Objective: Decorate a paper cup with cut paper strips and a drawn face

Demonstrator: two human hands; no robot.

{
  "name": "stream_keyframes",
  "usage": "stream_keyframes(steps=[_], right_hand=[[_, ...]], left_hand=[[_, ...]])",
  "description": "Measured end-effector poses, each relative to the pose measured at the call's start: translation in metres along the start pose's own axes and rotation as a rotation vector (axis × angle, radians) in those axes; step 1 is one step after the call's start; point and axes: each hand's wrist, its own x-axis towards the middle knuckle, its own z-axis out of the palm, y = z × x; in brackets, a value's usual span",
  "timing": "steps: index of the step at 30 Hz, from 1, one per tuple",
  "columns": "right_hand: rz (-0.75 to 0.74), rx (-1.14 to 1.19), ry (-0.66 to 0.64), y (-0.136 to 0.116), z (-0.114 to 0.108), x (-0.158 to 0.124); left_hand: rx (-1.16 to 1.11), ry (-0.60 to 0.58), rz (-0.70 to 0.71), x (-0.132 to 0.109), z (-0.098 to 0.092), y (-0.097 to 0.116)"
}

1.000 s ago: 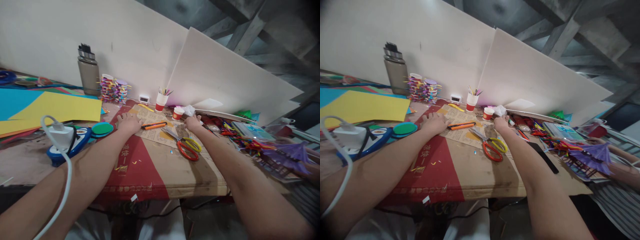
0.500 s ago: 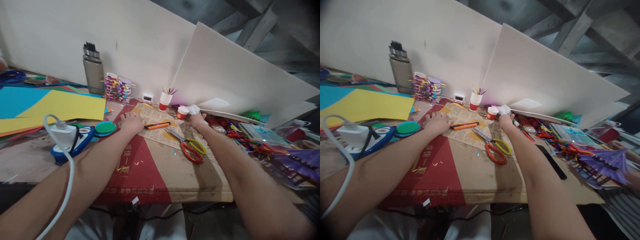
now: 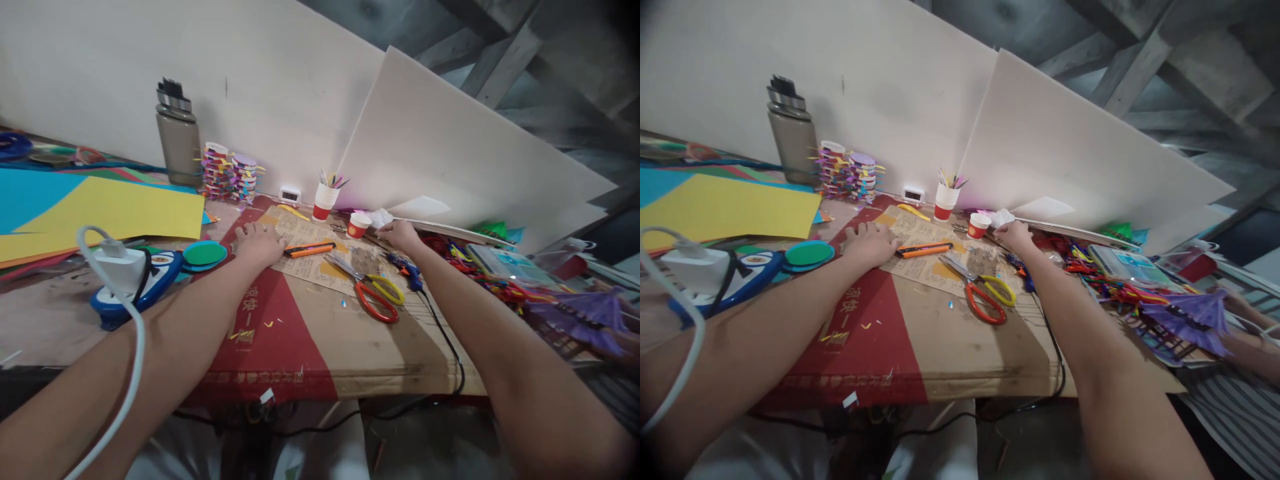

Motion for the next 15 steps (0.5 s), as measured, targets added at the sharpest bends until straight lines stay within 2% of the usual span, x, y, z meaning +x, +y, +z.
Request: stream_keyframes(steps=[4,7,10,12,15], right_hand=[[-0.018,0.146,-0.083,-0.016,-0.001,-0.029],[-0.090,0.480,-0.183,-0.030,-0.006,-0.056],[-0.098,0.791,-0.280,-0.046,-0.011,-0.088],[-0.131,0.881,-0.343,-0.060,-0.014,-0.111],[-0.269,0.908,-0.459,-0.083,-0.021,-0.144]], left_hand=[[-0.023,-0.002,-0.007,0.001,-0.002,0.000],[-0.039,-0.017,0.003,0.000,-0.004,0.001],[-0.050,-0.026,0.005,0.001,-0.004,0.001],[-0.054,-0.008,0.006,0.002,-0.002,0.001],[-0.055,0.012,0.005,0.003,0.000,0.001]])
